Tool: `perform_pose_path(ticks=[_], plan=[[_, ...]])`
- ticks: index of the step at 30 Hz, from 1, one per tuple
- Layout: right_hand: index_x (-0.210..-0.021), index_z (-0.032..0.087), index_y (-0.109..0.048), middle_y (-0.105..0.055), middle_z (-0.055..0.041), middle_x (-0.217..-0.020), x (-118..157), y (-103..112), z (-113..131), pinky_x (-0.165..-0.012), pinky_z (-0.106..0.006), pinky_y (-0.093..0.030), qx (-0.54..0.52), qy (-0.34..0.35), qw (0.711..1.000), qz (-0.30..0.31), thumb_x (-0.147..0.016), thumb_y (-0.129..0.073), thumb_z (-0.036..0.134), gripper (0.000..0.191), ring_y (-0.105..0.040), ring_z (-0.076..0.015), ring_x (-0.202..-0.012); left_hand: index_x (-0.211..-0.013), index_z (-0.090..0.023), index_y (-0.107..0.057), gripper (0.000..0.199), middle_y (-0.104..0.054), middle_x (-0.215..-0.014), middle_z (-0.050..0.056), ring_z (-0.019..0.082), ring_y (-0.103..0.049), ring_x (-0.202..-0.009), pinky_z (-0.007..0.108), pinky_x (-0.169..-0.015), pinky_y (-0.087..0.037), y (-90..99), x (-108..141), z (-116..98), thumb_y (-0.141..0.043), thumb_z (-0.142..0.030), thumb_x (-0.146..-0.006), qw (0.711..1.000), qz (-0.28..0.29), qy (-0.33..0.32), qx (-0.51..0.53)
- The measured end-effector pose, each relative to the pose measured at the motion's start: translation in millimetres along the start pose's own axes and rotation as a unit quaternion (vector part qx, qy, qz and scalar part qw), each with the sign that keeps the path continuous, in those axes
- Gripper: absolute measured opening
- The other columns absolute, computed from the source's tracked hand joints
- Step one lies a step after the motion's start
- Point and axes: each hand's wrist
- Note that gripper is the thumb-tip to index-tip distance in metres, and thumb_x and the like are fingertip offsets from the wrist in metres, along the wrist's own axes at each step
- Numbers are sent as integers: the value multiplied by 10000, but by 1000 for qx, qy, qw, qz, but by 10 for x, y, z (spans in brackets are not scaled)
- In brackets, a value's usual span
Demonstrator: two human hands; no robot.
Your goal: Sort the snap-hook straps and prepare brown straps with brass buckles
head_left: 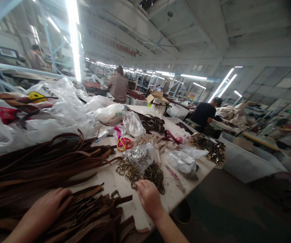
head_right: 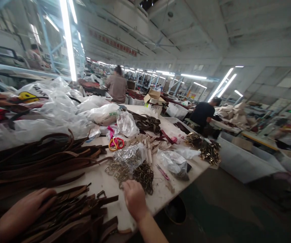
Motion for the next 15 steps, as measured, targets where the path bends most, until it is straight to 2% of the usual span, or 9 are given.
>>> perform_pose_path(ticks=[3,5,8,10,12,15], plan=[[-1118,189,-498,-604,-85,-1013,275,43,-281,-841,-358,-428,6,-38,996,-83,-843,-395,191,293,-525,-198,-968,-887,-226,-622,362,-635,-913,35,203,-584,-857,321,-827,-414,-23,-22,25,-352,-448,-795,1000,12,8,-5],[-1184,170,-443,-573,-111,-1102,361,26,-435,-874,-382,-420,21,-75,991,-109,-836,-437,288,367,-496,-217,-1042,-897,-222,-621,378,-634,-924,42,205,-583,-865,330,-837,-411,-33,-33,31,-340,-454,-797,1000,18,12,-9],[-1273,143,-353,-468,-153,-1258,353,-54,-538,-924,-448,-377,45,-129,986,-97,-766,-487,501,635,-422,-275,-1142,-906,-219,-620,398,-638,-934,46,205,-582,-877,329,-848,-412,-58,-49,55,-332,-468,-792,1000,20,14,-11],[-1301,122,-313,-398,-175,-1321,310,-125,-536,-945,-484,-342,55,-168,981,-80,-728,-474,585,754,-379,-307,-1179,-909,-225,-618,397,-643,-940,37,199,-584,-884,315,-850,-416,-98,-60,99,-339,-479,-784,1000,16,13,-9],[-1317,115,-288,-365,-182,-1345,279,-190,-518,-951,-496,-326,52,-198,977,-64,-728,-449,607,785,-350,-321,-1202,-904,-244,-613,376,-652,-936,16,193,-589,-880,303,-847,-421,-159,-71,165,-353,-485,-778,1000,9,11,-8],[-1325,128,-281,-373,-167,-1344,274,-239,-516,-960,-487,-321,31,-209,976,-45,-768,-425,563,722,-332,-316,-1215,-876,-283,-590,314,-661,-912,-26,181,-592,-862,302,-836,-428,-264,-92,276,-367,-484,-785,1000,-6,1,-11]])
Point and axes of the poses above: each hand's wrist, its own x-axis away from the middle knuckle, its own y-axis out of the back of the hand, z = x × y
